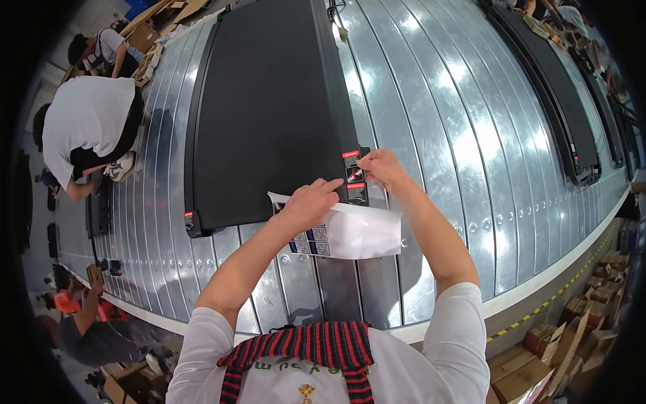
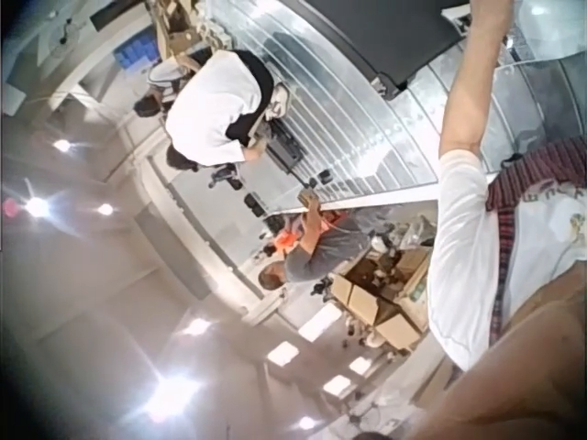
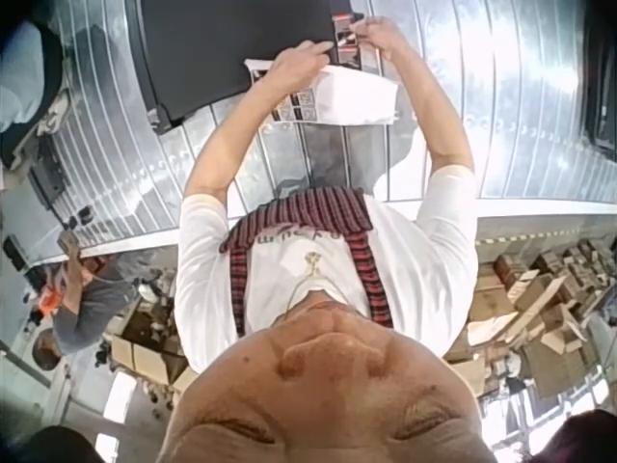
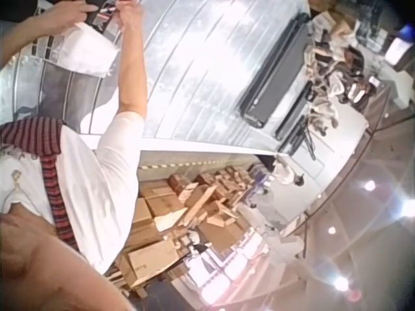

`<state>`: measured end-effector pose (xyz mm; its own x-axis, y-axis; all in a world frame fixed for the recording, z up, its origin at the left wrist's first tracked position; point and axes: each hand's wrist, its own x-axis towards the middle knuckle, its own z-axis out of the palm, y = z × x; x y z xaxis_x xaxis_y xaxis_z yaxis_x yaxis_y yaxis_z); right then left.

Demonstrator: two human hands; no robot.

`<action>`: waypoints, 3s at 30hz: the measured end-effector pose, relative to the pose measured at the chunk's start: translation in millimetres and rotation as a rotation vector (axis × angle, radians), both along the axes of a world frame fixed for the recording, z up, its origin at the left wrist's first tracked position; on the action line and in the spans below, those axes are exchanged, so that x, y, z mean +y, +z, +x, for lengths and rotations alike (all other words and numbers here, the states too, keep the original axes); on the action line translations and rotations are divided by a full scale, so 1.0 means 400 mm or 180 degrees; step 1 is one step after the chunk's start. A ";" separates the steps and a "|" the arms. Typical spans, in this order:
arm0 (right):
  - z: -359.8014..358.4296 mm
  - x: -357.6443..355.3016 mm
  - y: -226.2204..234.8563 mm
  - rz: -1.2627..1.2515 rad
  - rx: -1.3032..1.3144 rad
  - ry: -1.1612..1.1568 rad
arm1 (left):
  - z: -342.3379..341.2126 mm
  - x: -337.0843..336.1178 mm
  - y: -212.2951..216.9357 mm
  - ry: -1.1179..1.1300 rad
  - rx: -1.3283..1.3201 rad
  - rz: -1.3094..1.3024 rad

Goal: The recorder is peeling and applying various stickers and labels to treadmills on a factory assembly line.

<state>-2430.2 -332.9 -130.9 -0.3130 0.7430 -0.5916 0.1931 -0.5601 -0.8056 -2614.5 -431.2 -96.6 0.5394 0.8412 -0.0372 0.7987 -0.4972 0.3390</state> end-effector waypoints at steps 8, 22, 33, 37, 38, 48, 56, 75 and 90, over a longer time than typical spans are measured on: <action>-0.011 -0.009 0.013 0.0169 -0.0076 -0.0109 | -0.001 0.010 0.010 -0.0179 0.0005 -0.0025; -0.016 -0.011 -0.005 0.0436 -0.0074 -0.0166 | 0.012 0.033 0.027 -0.0247 0.0292 -0.0364; -0.022 -0.010 0.011 0.2187 -0.2446 0.1099 | 0.023 0.032 0.030 -0.0231 0.0468 -0.0343; -0.041 -0.008 0.010 0.1672 -0.1869 0.0334 | 0.012 0.020 0.023 -0.0185 0.0436 -0.0292; -0.036 -0.003 -0.005 0.1702 -0.1876 0.0288 | 0.015 0.025 0.025 -0.0204 0.0466 -0.0277; -0.020 -0.029 -0.039 0.1487 -0.0471 -0.0525 | -0.001 -0.005 0.014 -0.0066 0.0312 -0.0230; -0.004 -0.075 -0.036 0.2211 -0.0548 -0.0323 | -0.049 -0.078 0.009 -0.0398 0.0064 -0.0123; -0.100 -0.318 0.018 0.3358 -0.3020 0.0608 | -0.284 -0.751 0.126 0.0102 -0.1116 -0.0675; -0.042 -0.256 0.031 0.3442 -0.2961 0.1328 | -0.101 -0.900 0.094 0.0805 -0.0813 -0.0839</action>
